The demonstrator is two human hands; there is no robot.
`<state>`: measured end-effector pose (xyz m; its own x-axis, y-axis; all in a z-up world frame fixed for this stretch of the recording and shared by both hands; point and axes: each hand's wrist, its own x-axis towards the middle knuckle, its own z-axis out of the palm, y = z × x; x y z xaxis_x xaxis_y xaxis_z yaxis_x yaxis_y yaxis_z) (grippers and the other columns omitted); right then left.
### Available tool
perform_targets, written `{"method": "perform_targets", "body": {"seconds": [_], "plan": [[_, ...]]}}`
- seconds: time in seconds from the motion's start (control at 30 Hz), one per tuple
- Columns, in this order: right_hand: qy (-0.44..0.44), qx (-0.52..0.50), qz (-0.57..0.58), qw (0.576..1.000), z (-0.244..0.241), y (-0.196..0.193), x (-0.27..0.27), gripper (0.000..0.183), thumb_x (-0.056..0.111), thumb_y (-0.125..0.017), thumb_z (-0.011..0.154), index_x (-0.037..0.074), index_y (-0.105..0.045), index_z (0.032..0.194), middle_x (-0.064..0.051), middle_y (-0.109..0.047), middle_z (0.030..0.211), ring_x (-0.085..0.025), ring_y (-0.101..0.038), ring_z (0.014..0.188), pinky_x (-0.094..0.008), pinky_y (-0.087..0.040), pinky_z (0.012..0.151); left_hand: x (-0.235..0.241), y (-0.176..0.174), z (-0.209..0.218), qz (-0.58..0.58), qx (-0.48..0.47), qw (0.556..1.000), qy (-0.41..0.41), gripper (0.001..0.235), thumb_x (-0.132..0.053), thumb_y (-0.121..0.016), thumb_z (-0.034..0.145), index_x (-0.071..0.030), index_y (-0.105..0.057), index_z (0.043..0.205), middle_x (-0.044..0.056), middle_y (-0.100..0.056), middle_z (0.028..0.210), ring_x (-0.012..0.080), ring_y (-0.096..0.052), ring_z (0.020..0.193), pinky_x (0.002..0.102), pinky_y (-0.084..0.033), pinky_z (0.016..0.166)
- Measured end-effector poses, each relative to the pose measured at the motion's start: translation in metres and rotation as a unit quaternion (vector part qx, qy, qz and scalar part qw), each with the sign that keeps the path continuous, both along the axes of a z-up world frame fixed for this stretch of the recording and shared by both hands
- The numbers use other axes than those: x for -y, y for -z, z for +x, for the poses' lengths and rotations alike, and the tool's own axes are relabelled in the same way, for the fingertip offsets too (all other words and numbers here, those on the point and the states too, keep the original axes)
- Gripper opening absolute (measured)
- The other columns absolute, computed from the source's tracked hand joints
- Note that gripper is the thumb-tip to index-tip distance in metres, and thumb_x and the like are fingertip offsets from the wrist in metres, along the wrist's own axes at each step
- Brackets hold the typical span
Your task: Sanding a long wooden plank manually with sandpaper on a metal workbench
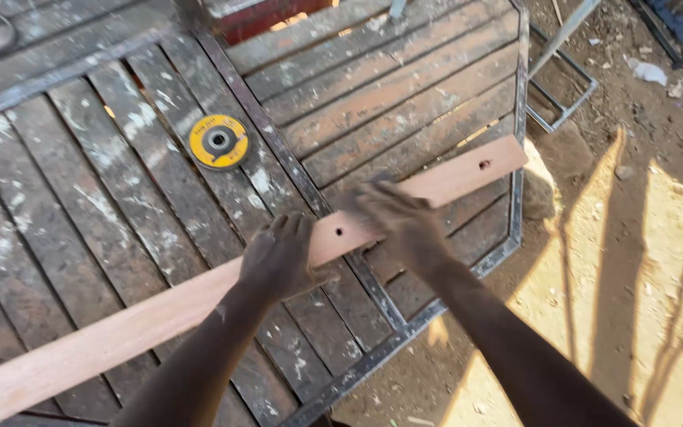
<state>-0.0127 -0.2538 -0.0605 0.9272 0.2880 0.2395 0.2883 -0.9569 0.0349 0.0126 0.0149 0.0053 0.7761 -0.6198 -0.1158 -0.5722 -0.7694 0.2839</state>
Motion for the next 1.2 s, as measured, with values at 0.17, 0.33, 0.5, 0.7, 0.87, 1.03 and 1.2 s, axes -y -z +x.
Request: {"method": "perform_targets", "body": {"seconds": [0.17, 0.33, 0.5, 0.7, 0.87, 1.03, 1.2], "plan": [[0.202, -0.080, 0.003, 0.976, 0.007, 0.012, 0.021, 0.044, 0.033, -0.058, 0.101, 0.028, -0.059, 0.145, 0.014, -0.050, 0.157, -0.017, -0.039, 0.147, -0.046, -0.043, 0.103, -0.007, 0.013, 0.001, 0.014, -0.006, 1.000, 0.016, 0.073, -0.061, -0.069, 0.080, -0.008, -0.056, 0.127, 0.014, -0.063, 0.117, 0.0343, -0.065, 0.115, 0.050, -0.058, 0.086], [0.082, -0.005, -0.022, 0.996, -0.027, -0.045, -0.056, 0.057, 0.038, -0.058, 0.089, 0.028, -0.055, 0.144, 0.011, -0.051, 0.152, -0.018, -0.041, 0.143, -0.042, -0.044, 0.094, -0.010, 0.011, -0.002, -0.030, -0.002, 0.999, 0.032, 0.071, -0.055, -0.071, 0.081, -0.009, -0.053, 0.132, 0.014, -0.059, 0.122, 0.0357, -0.062, 0.118, 0.051, -0.057, 0.089], [0.095, 0.048, -0.049, 0.993, -0.010, -0.042, 0.028, 0.041, 0.049, -0.073, 0.080, 0.029, -0.072, 0.115, 0.011, -0.067, 0.122, -0.022, -0.057, 0.116, -0.044, -0.055, 0.082, -0.058, 0.003, -0.026, 0.008, 0.052, 0.998, -0.041, 0.072, -0.063, -0.074, 0.072, -0.014, -0.059, 0.124, 0.007, -0.067, 0.110, 0.0291, -0.067, 0.110, 0.049, -0.057, 0.086], [0.118, 0.019, 0.113, 0.986, -0.016, -0.025, 0.038, 0.060, 0.027, -0.070, 0.081, 0.024, -0.058, 0.140, 0.002, -0.052, 0.140, -0.025, -0.061, 0.124, -0.040, -0.053, 0.100, -0.060, 0.014, -0.028, 0.010, 0.013, 0.998, -0.055, 0.067, -0.056, -0.074, 0.075, -0.012, -0.060, 0.123, 0.010, -0.067, 0.111, 0.0318, -0.067, 0.109, 0.049, -0.056, 0.084], [0.037, 0.074, 0.076, 0.994, -0.034, -0.030, -0.107, 0.044, 0.025, -0.061, 0.090, 0.022, -0.068, 0.133, 0.002, -0.062, 0.142, -0.025, -0.054, 0.137, -0.041, -0.046, 0.098, -0.063, 0.018, -0.028, 0.033, 0.033, 0.997, -0.053, 0.068, -0.060, -0.071, 0.074, -0.013, -0.060, 0.121, 0.008, -0.065, 0.108, 0.0293, -0.067, 0.106, 0.048, -0.056, 0.081], [0.021, 0.081, 0.045, 0.995, -0.012, -0.023, -0.033, 0.046, 0.027, -0.066, 0.087, 0.026, -0.069, 0.132, 0.005, -0.064, 0.141, -0.022, -0.055, 0.136, -0.038, -0.046, 0.098, -0.065, 0.008, -0.020, 0.038, -0.013, 0.998, -0.042, 0.075, -0.061, -0.076, 0.075, -0.011, -0.057, 0.127, 0.010, -0.065, 0.114, 0.0320, -0.065, 0.114, 0.050, -0.056, 0.088], [0.095, 0.048, -0.031, 0.994, -0.026, -0.014, -0.047, 0.063, 0.023, -0.072, 0.077, 0.030, -0.063, 0.139, 0.009, -0.060, 0.143, -0.019, -0.053, 0.137, -0.038, -0.043, 0.098, -0.065, 0.016, -0.026, 0.037, -0.005, 0.998, -0.045, 0.071, -0.062, -0.071, 0.078, -0.012, -0.055, 0.126, 0.009, -0.063, 0.112, 0.0304, -0.065, 0.110, 0.048, -0.056, 0.084]]}}
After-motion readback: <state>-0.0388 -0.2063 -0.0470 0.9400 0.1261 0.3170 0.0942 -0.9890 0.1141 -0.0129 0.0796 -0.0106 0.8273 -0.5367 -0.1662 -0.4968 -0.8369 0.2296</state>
